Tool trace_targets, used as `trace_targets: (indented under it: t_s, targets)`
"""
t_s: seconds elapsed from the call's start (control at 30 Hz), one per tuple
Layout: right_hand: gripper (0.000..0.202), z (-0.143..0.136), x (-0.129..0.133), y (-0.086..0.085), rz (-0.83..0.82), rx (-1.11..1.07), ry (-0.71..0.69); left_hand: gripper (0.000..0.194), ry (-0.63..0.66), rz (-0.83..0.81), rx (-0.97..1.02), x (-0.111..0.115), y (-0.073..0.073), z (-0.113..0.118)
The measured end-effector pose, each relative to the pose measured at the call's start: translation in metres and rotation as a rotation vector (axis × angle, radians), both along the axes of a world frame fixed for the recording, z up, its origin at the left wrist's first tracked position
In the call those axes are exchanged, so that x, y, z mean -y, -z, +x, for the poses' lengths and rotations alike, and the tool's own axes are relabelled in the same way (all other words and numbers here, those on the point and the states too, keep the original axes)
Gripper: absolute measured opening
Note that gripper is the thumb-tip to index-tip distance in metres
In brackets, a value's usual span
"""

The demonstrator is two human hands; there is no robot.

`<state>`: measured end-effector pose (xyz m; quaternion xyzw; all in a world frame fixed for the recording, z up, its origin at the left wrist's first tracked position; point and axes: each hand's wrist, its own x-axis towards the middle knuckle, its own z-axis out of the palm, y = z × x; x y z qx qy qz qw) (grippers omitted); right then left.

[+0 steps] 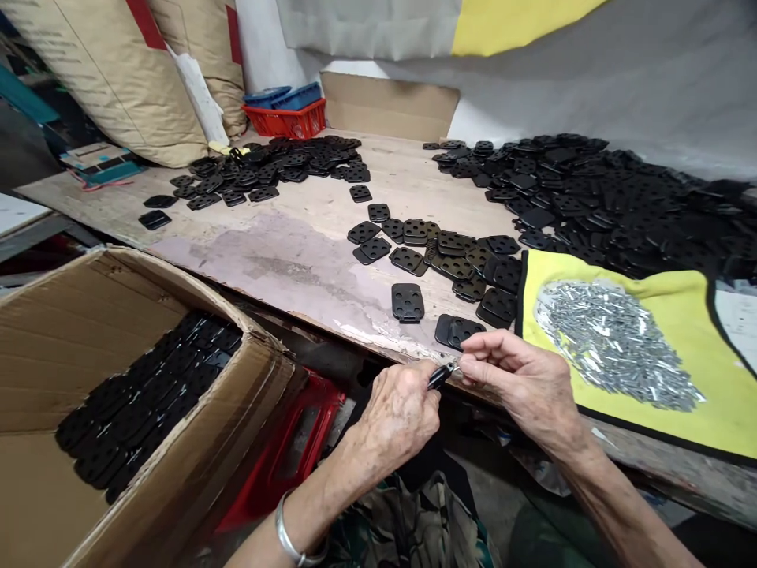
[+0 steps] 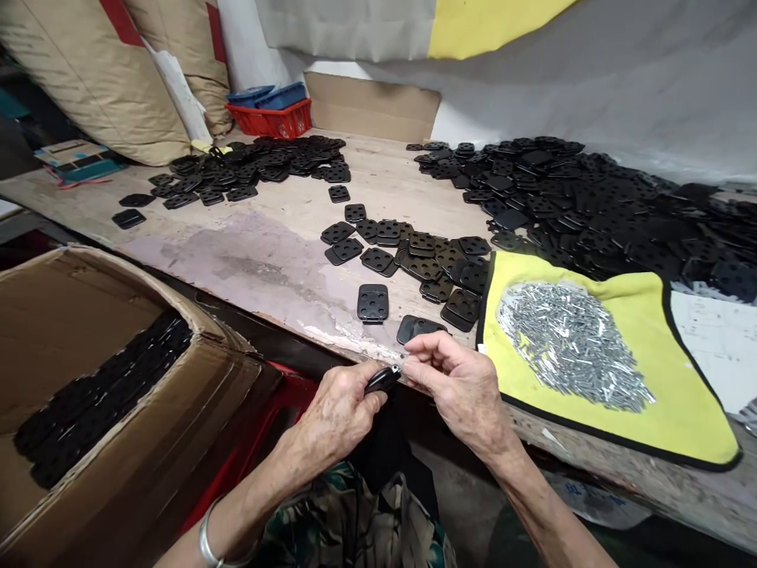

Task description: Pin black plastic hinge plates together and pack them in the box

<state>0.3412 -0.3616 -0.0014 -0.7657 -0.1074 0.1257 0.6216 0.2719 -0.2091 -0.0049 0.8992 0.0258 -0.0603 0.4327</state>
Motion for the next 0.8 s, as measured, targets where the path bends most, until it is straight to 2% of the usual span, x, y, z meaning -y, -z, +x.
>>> trace_targets:
  t_s: [0.13, 0.27, 0.37, 0.5, 0.57, 0.7, 0.8]
  targets:
    - [0.034, 0.000, -0.002, 0.001, 0.009, -0.017, 0.045, 0.026, 0.019, 0.067, -0.008, 0.000, 0.001, -0.001]
    - [0.022, 0.000, -0.002, 0.003, -0.063, 0.096, -0.026, 0.027, 0.030, 0.119, -0.034, 0.001, -0.001, -0.002]
    - [0.005, -0.001, -0.001, 0.003, -0.229, 0.404, -0.128, 0.029, 0.043, 0.148, -0.037, 0.001, -0.001, -0.002]
    - [0.025, -0.001, -0.004, -0.006, -0.405, 0.997, -0.435, 0.030, 0.047, 0.217, -0.046, 0.002, 0.003, -0.002]
    - [0.033, 0.000, -0.007, -0.010, -0.455, 1.192, -0.549, 0.029, 0.041, 0.224, -0.050, 0.002, 0.005, -0.003]
    - [0.034, -0.001, -0.008, -0.011, -0.458, 1.283, -0.603, 0.022, 0.001, 0.140, -0.078, 0.000, 0.008, -0.008]
    - [0.033, -0.009, -0.002, -0.004, -0.449, 1.355, -0.563, 0.010, -0.030, -0.048, -0.101, -0.001, 0.010, -0.013]
